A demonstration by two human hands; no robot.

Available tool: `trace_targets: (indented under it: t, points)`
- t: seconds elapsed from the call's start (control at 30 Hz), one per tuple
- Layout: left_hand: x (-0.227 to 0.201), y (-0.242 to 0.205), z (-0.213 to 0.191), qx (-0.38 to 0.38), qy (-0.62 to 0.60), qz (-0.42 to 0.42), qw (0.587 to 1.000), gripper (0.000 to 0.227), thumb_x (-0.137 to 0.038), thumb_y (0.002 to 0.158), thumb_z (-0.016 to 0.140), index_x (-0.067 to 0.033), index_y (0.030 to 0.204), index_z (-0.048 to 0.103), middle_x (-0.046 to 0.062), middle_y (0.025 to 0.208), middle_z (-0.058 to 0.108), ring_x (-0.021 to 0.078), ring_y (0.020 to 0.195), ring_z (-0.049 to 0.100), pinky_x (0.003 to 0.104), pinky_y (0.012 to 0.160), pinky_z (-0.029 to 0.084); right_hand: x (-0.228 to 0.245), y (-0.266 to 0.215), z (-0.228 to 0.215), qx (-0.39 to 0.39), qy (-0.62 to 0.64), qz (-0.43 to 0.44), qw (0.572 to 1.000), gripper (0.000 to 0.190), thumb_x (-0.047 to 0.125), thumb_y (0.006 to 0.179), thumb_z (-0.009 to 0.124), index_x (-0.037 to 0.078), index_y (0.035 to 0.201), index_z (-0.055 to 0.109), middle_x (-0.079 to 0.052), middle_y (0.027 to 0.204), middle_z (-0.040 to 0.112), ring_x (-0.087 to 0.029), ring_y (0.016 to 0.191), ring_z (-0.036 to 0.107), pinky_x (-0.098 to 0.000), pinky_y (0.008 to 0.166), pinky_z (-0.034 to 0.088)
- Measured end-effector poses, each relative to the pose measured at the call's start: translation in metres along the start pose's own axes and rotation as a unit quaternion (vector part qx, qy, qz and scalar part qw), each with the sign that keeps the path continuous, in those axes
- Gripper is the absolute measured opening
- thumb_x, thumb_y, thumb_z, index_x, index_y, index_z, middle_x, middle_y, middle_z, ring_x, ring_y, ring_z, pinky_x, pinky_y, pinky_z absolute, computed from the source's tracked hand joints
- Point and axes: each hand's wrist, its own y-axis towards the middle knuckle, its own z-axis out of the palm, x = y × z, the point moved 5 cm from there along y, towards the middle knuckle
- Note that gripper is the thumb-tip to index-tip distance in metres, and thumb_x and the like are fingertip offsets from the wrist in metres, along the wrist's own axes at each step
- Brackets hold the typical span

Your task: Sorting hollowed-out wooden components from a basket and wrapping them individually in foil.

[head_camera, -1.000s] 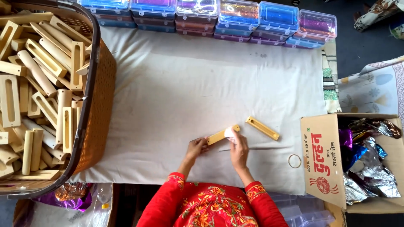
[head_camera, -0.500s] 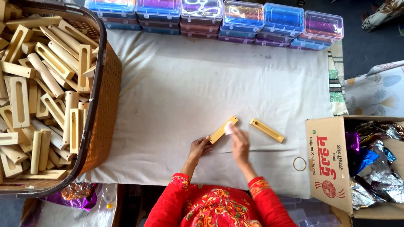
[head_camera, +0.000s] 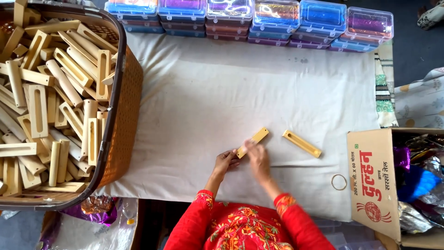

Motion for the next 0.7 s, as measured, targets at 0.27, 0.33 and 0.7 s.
trace_targets:
  t: [0.27,0.33,0.7]
  points:
    - [-0.004,-0.008,0.003,0.003,-0.002,-0.006,1.000,0.045,-0.038,0.096,0.070,-0.0008,0.120,0.072,0.008,0.106,0.074,0.0132,0.085,0.072,0.028,0.077,0.063,-0.027,0.008,-0.018,0.018,-0.031,-0.056,0.998,0.058,-0.011,0.081,0.058,0.011,0.135,0.067,0.000,0.145,0.063,-0.026,0.111,0.063,-0.0383,0.097,0.052]
    - [-0.010,-0.014,0.007,0.014,-0.009,-0.015,1.000,0.045,-0.039,0.095,0.068,-0.0029,0.121,0.069,0.008,0.109,0.074,0.0125,0.090,0.075,0.028,0.080,0.063,-0.054,0.025,-0.019,0.035,-0.033,0.037,0.998,0.062,-0.012,0.080,0.060,0.017,0.134,0.069,0.004,0.143,0.066,-0.026,0.098,0.061,-0.0360,0.092,0.053]
    - [0.002,-0.004,0.001,0.044,-0.016,0.006,0.999,0.048,-0.037,0.096,0.068,-0.0004,0.127,0.069,0.008,0.109,0.073,0.0142,0.090,0.072,0.029,0.082,0.064,0.016,-0.017,-0.002,0.038,0.029,-0.014,0.999,0.056,-0.006,0.086,0.061,0.017,0.138,0.066,0.004,0.144,0.063,-0.021,0.099,0.061,-0.0343,0.091,0.053]
